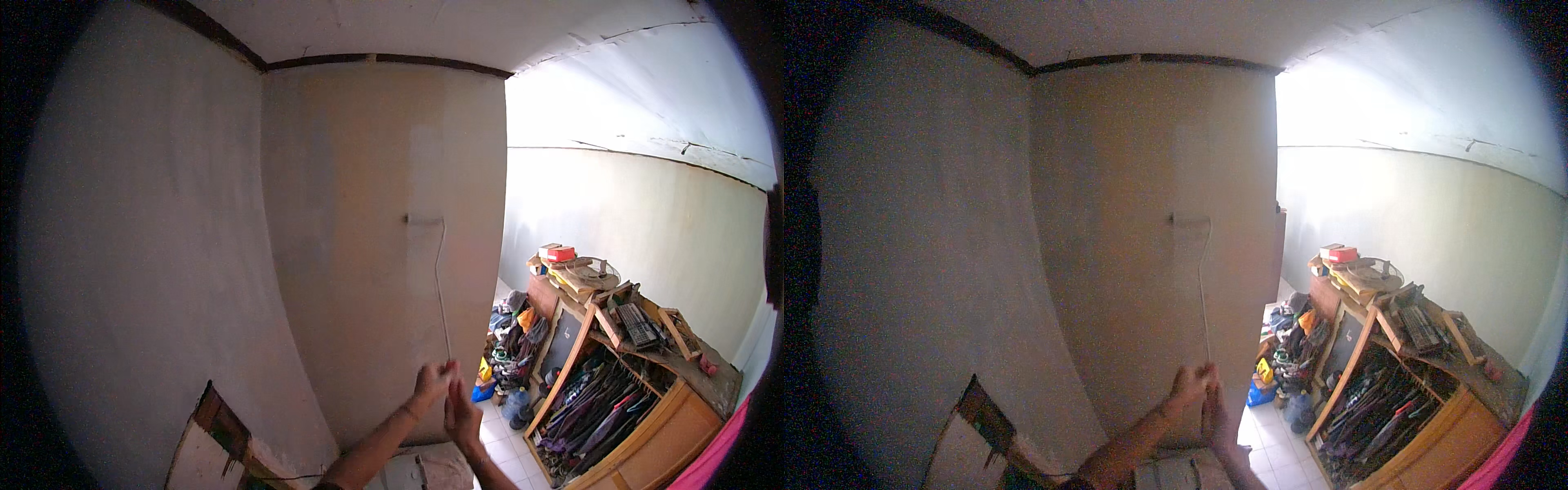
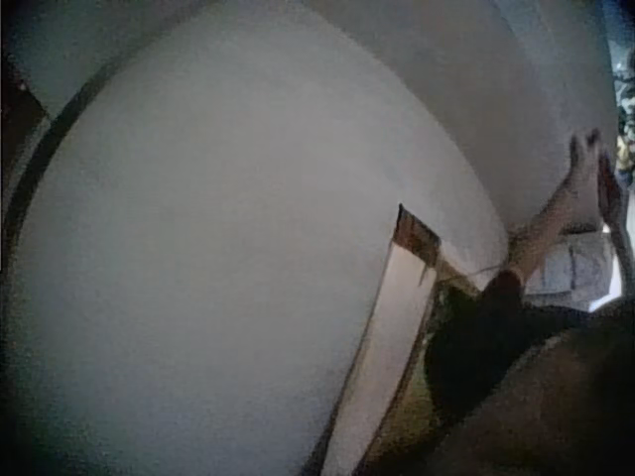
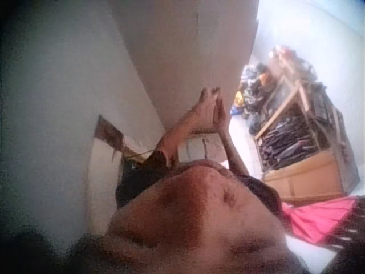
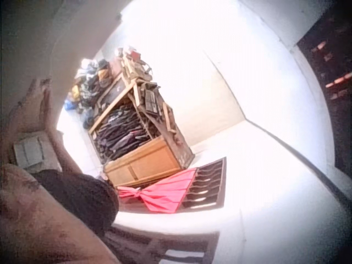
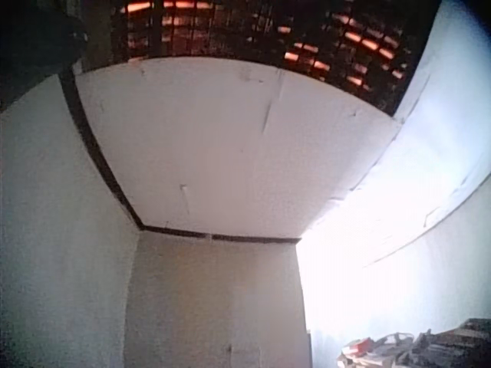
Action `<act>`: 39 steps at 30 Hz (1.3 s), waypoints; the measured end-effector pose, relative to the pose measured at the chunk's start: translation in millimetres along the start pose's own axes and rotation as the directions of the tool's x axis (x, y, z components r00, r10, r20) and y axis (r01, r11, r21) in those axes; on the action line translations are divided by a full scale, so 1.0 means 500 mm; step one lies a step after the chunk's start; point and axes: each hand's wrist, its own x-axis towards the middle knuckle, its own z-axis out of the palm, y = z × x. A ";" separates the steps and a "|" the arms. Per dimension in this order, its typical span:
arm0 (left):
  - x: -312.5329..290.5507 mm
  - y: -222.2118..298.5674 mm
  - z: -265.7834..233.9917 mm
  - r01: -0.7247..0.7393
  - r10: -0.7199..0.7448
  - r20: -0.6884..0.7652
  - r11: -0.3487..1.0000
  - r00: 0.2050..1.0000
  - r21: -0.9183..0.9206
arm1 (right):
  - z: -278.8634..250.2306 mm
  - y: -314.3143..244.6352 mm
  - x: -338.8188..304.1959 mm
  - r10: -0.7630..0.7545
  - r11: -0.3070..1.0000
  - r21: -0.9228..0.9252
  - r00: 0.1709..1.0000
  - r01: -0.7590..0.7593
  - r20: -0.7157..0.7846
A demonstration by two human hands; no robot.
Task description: The person paints a wall using a paint roller attached to an extension pole. They repeatedly dip the roller into a paint tray and apply paint in vertical strokes along the wall surface.
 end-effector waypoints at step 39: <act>0.340 0.453 -0.190 -0.207 0.211 -0.012 0.944 0.977 -0.256 | -0.092 -0.149 0.536 0.036 0.976 0.217 0.997 -0.021 -0.065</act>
